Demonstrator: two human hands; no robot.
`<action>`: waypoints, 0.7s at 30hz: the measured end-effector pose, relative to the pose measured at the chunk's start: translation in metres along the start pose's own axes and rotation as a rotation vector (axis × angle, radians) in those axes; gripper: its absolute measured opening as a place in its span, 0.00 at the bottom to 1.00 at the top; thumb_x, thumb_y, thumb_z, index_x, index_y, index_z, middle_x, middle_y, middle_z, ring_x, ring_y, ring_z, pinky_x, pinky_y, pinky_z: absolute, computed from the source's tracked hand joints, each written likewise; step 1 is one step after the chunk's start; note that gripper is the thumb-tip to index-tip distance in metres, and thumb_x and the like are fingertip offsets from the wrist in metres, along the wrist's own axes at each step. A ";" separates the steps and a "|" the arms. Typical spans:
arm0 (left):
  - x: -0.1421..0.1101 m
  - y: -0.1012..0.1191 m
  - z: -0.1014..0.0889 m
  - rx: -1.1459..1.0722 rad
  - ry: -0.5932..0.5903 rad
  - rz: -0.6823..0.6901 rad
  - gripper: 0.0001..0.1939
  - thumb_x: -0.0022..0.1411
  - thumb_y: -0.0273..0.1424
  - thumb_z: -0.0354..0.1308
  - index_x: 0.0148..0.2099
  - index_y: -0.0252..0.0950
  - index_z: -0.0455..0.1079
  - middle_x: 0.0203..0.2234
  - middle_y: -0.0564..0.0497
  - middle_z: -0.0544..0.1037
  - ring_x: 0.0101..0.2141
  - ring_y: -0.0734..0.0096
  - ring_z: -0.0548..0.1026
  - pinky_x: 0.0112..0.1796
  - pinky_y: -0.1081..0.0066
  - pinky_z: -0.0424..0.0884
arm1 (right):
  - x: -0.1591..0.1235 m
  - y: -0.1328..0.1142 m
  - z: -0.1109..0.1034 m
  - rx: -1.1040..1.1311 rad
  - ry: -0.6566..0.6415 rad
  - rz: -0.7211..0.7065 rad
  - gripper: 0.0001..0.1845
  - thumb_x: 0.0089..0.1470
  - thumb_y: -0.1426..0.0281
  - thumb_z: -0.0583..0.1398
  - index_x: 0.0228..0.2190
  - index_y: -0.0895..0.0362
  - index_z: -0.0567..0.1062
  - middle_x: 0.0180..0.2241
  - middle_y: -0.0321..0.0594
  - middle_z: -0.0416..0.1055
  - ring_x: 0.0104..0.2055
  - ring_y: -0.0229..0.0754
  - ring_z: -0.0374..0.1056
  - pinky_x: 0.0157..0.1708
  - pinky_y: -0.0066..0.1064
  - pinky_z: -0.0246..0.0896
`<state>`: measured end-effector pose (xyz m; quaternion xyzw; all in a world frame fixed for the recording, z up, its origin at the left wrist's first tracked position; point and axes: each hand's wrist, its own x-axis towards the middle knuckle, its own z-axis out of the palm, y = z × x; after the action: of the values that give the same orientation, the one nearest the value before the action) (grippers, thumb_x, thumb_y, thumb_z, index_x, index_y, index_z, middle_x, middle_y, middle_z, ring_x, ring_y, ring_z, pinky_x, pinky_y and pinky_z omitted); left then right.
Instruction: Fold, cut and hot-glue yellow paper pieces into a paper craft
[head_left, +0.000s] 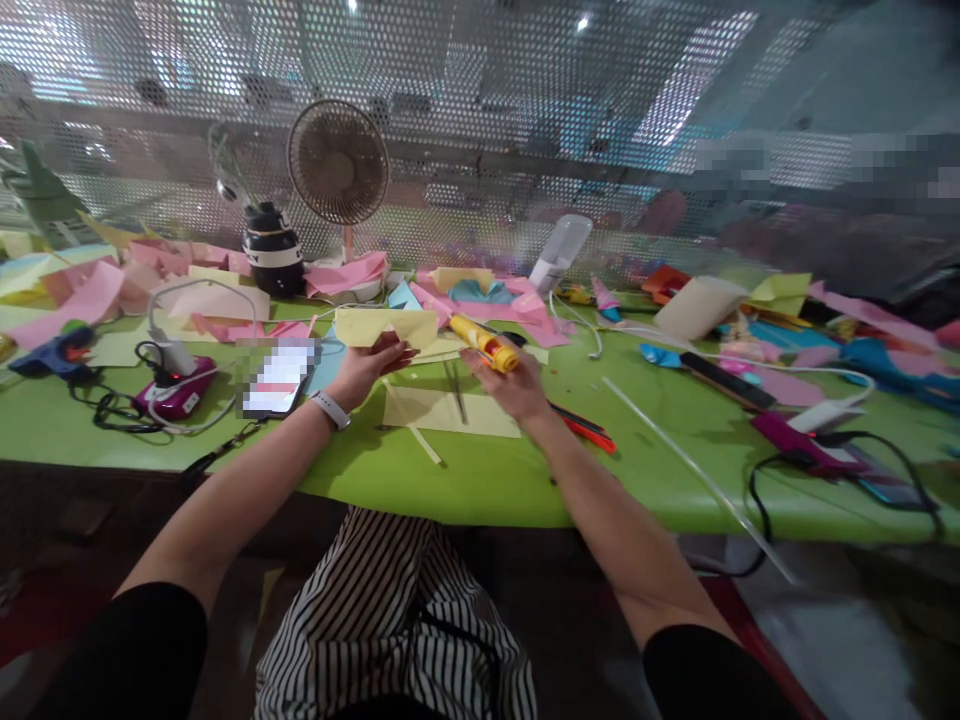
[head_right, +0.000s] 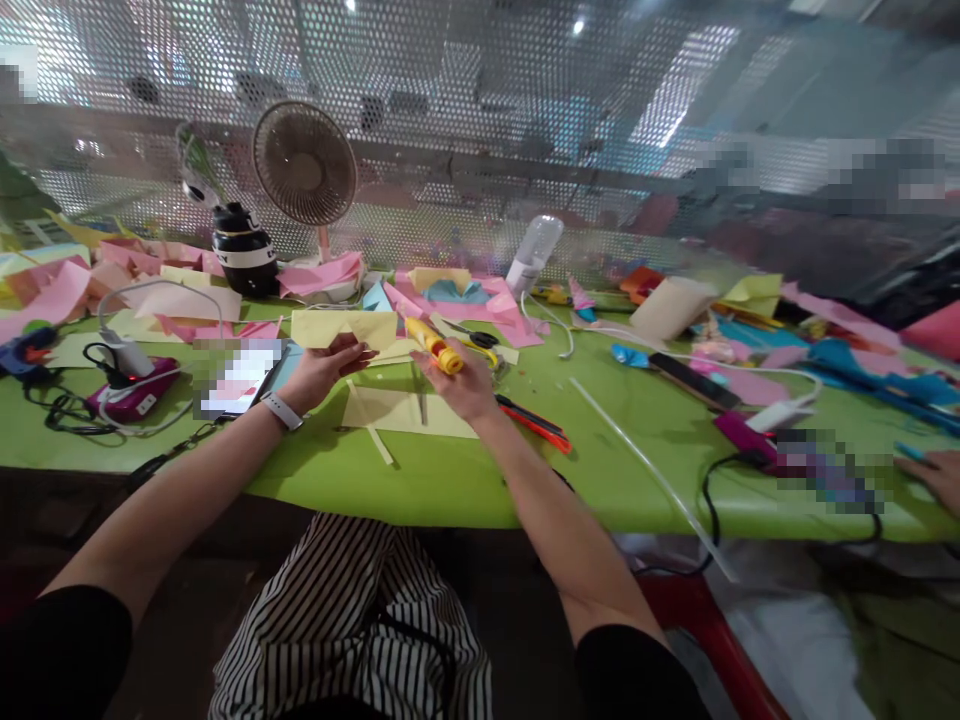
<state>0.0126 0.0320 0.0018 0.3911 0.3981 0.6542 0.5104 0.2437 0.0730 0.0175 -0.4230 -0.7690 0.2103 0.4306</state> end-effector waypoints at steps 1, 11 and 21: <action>0.000 0.001 0.000 0.001 0.011 -0.001 0.10 0.54 0.25 0.70 0.40 0.32 0.77 0.37 0.44 0.83 0.39 0.62 0.83 0.50 0.59 0.76 | 0.005 0.004 -0.009 -0.073 0.015 -0.008 0.22 0.53 0.47 0.60 0.26 0.53 0.68 0.24 0.36 0.68 0.28 0.42 0.64 0.30 0.33 0.61; 0.008 0.007 -0.004 -0.006 0.055 0.020 0.12 0.51 0.26 0.72 0.39 0.32 0.76 0.35 0.47 0.83 0.38 0.66 0.82 0.50 0.63 0.76 | 0.038 0.090 -0.079 -0.642 -0.048 0.278 0.17 0.38 0.66 0.72 0.31 0.55 0.76 0.30 0.43 0.76 0.33 0.48 0.71 0.31 0.35 0.63; 0.013 0.011 -0.006 0.003 0.079 0.033 0.12 0.48 0.26 0.73 0.37 0.32 0.76 0.33 0.49 0.82 0.37 0.67 0.82 0.50 0.64 0.76 | 0.038 0.081 -0.095 -0.782 -0.183 0.585 0.12 0.45 0.74 0.67 0.36 0.61 0.80 0.39 0.53 0.78 0.42 0.52 0.74 0.38 0.38 0.63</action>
<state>0.0014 0.0419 0.0113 0.3720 0.4125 0.6770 0.4829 0.3516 0.1457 0.0313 -0.7307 -0.6740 0.0545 0.0935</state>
